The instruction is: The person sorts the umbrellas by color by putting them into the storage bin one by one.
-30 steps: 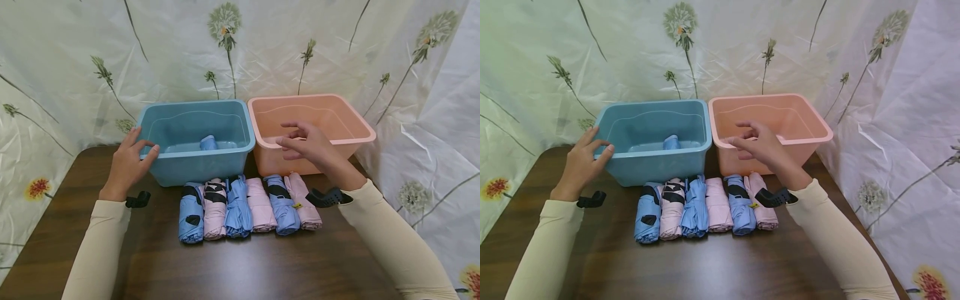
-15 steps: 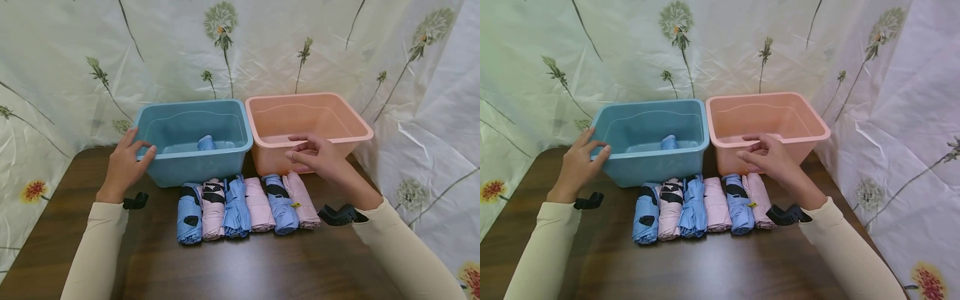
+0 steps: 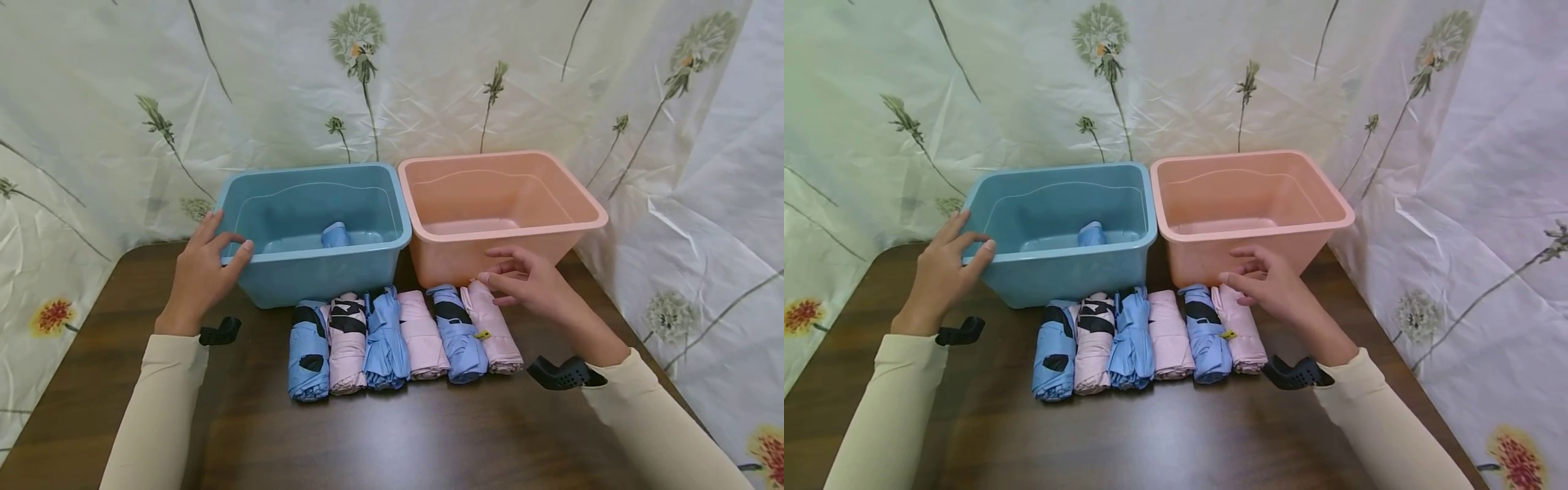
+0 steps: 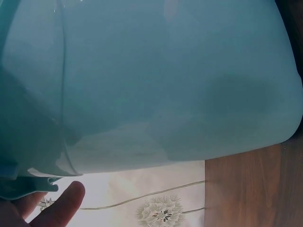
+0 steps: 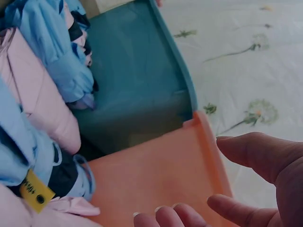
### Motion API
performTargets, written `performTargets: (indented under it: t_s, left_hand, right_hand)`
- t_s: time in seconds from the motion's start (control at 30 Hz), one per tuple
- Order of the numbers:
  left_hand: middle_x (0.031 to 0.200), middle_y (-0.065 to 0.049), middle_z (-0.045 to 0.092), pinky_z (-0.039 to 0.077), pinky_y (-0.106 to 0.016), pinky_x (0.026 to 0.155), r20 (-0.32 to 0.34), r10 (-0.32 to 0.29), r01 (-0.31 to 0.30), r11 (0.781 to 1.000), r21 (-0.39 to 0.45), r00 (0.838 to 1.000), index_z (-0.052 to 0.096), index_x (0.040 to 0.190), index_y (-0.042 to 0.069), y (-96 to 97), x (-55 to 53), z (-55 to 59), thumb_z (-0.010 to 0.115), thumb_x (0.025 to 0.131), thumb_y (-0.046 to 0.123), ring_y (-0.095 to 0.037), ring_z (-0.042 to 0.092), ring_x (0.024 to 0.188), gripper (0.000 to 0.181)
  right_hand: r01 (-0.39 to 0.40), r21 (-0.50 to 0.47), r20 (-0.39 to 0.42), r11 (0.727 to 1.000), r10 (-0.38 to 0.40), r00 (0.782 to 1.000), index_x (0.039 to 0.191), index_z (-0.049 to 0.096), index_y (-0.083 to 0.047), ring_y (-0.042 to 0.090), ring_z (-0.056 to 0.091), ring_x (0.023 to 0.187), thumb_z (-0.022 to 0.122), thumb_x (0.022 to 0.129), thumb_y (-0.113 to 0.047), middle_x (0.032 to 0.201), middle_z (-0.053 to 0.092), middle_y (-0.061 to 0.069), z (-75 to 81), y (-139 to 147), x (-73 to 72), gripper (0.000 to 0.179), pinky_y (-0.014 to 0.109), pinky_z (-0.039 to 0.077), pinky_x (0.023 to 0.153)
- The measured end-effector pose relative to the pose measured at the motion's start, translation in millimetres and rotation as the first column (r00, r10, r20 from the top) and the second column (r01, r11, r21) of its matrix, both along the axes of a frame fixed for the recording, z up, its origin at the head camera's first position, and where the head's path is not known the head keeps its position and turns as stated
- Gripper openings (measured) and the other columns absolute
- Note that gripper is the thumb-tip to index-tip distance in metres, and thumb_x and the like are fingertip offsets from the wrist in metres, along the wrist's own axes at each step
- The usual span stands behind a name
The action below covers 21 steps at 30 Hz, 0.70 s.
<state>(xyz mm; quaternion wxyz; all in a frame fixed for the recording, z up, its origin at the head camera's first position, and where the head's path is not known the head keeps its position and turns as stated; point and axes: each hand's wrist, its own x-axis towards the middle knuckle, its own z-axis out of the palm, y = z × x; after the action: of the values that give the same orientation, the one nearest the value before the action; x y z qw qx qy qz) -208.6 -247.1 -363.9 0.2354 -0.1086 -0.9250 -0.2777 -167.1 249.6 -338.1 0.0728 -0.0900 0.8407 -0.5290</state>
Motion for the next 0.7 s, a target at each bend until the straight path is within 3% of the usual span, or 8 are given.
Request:
performTargets:
  t_s: [0.23,0.7]
  left_hand:
    - [0.152,-0.014,0.037,0.030,-0.064,0.102,0.002,0.002,-0.002,1.000,0.001,1.000,0.070,0.102,0.002,-1.8,-0.5,-1.6,0.051,0.094,0.044,-0.025,0.022,0.145,0.046]
    - [0.151,-0.016,0.036,0.029,-0.064,0.103,0.003,-0.005,0.005,1.000,0.006,1.000,0.071,0.102,0.002,-1.0,-0.3,-0.7,0.052,0.094,0.043,-0.026,0.022,0.145,0.045]
  right_hand:
    - [0.031,0.084,0.044,0.996,-0.034,0.998,0.142,0.039,0.001,0.034,0.058,0.100,0.067,0.090,-0.028,0.118,0.053,0.026,-12.2,7.7,0.9,0.066,0.041,0.056,0.073]
    - [0.059,0.141,0.085,0.988,-0.071,0.994,0.141,0.039,0.003,0.035,0.059,0.098,0.068,0.089,-0.030,0.114,0.057,0.025,-36.1,19.4,5.9,0.068,0.043,0.056,0.072]
